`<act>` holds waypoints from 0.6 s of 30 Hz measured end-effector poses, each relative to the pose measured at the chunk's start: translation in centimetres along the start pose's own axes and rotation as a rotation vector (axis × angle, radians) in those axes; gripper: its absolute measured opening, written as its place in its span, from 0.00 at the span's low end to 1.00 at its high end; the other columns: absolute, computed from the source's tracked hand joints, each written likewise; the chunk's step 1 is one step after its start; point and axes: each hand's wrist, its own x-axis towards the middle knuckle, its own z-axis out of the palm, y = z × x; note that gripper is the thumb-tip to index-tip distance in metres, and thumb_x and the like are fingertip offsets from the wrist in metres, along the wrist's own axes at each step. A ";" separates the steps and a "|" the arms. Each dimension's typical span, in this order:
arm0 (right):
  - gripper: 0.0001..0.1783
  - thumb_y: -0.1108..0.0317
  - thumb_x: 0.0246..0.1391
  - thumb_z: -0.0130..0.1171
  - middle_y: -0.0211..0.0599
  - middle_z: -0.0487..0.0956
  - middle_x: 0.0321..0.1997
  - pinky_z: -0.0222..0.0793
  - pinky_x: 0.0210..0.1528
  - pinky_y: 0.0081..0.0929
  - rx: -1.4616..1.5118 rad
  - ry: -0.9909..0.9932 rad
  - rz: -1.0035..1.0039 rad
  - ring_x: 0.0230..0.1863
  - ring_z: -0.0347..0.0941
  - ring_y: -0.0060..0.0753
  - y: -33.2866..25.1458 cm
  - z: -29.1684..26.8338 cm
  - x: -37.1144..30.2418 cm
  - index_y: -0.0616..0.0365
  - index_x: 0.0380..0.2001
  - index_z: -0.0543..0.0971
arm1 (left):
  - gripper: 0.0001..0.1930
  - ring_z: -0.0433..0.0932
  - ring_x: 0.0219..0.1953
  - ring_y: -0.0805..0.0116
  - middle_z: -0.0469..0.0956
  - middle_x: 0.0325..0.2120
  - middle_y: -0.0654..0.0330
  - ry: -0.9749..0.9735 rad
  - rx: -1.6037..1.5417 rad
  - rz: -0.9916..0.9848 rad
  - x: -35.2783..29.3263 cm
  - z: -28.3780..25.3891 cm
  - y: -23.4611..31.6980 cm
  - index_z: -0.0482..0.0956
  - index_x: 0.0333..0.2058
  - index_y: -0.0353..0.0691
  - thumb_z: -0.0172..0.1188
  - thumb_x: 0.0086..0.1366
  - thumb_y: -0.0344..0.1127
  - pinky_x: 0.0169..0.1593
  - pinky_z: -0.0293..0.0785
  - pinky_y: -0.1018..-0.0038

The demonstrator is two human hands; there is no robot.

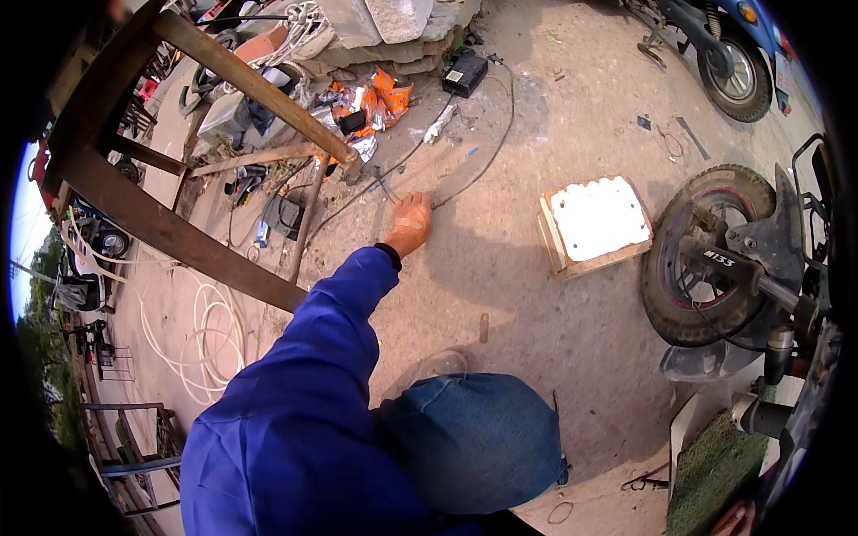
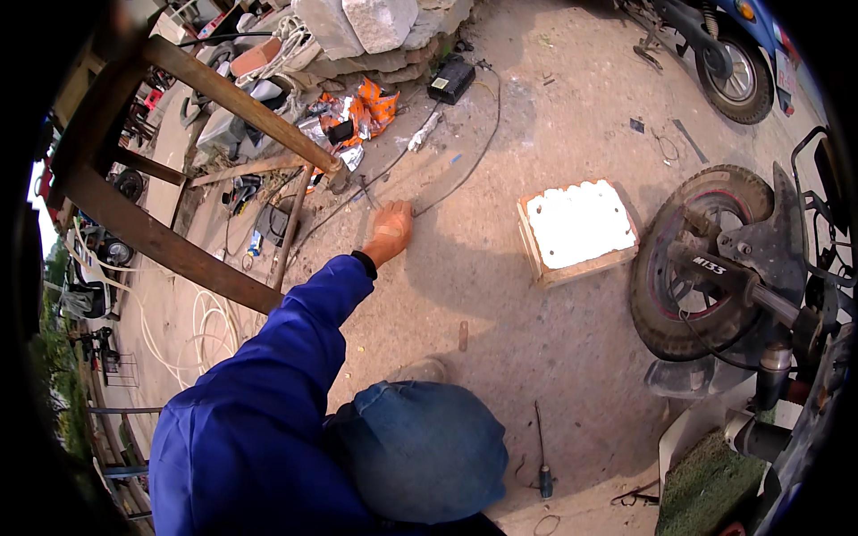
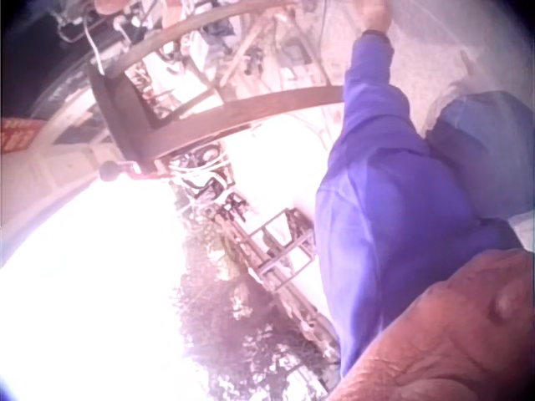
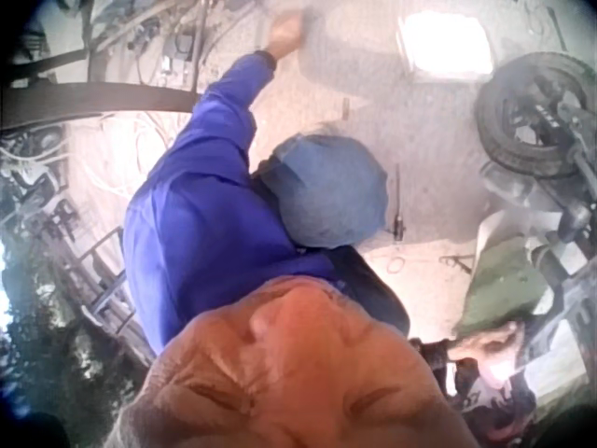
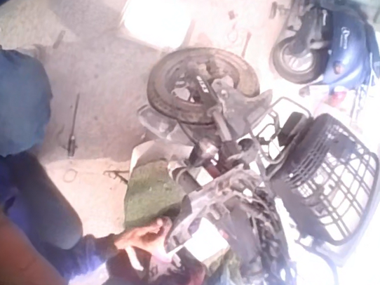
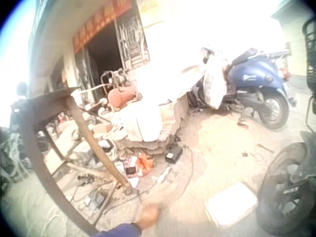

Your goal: The person uses a screwdriver to remove screws from the handlebar assembly of an electric scooter. They detach the handlebar cover and manipulate the internal wiring and components. The person works on the scooter's front section, adjusting parts and inspecting the mechanism.

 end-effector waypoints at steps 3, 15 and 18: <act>0.06 0.75 0.70 0.64 0.49 0.86 0.43 0.81 0.50 0.41 0.104 -0.130 -0.145 0.43 0.84 0.46 -3.5 2.7 1.5 0.69 0.44 0.84 | 0.09 0.81 0.47 0.46 0.80 0.43 0.47 0.143 -0.052 0.159 -3.1 0.7 1.2 0.73 0.44 0.36 0.57 0.71 0.34 0.54 0.76 0.52; 0.23 0.72 0.56 0.70 0.47 0.81 0.45 0.74 0.47 0.48 0.350 -0.794 -0.487 0.44 0.79 0.54 -12.8 14.1 0.7 0.61 0.55 0.79 | 0.14 0.85 0.28 0.46 0.82 0.26 0.48 -0.302 -0.824 0.259 -22.1 -8.4 14.3 0.67 0.55 0.41 0.57 0.74 0.32 0.33 0.78 0.54; 0.25 0.71 0.55 0.71 0.46 0.82 0.44 0.76 0.49 0.47 0.391 -0.842 -0.501 0.46 0.80 0.54 -13.8 16.4 -1.3 0.60 0.56 0.79 | 0.16 0.86 0.30 0.47 0.83 0.30 0.49 -0.481 -0.914 0.272 -22.6 -9.0 15.4 0.67 0.57 0.43 0.57 0.76 0.36 0.34 0.78 0.55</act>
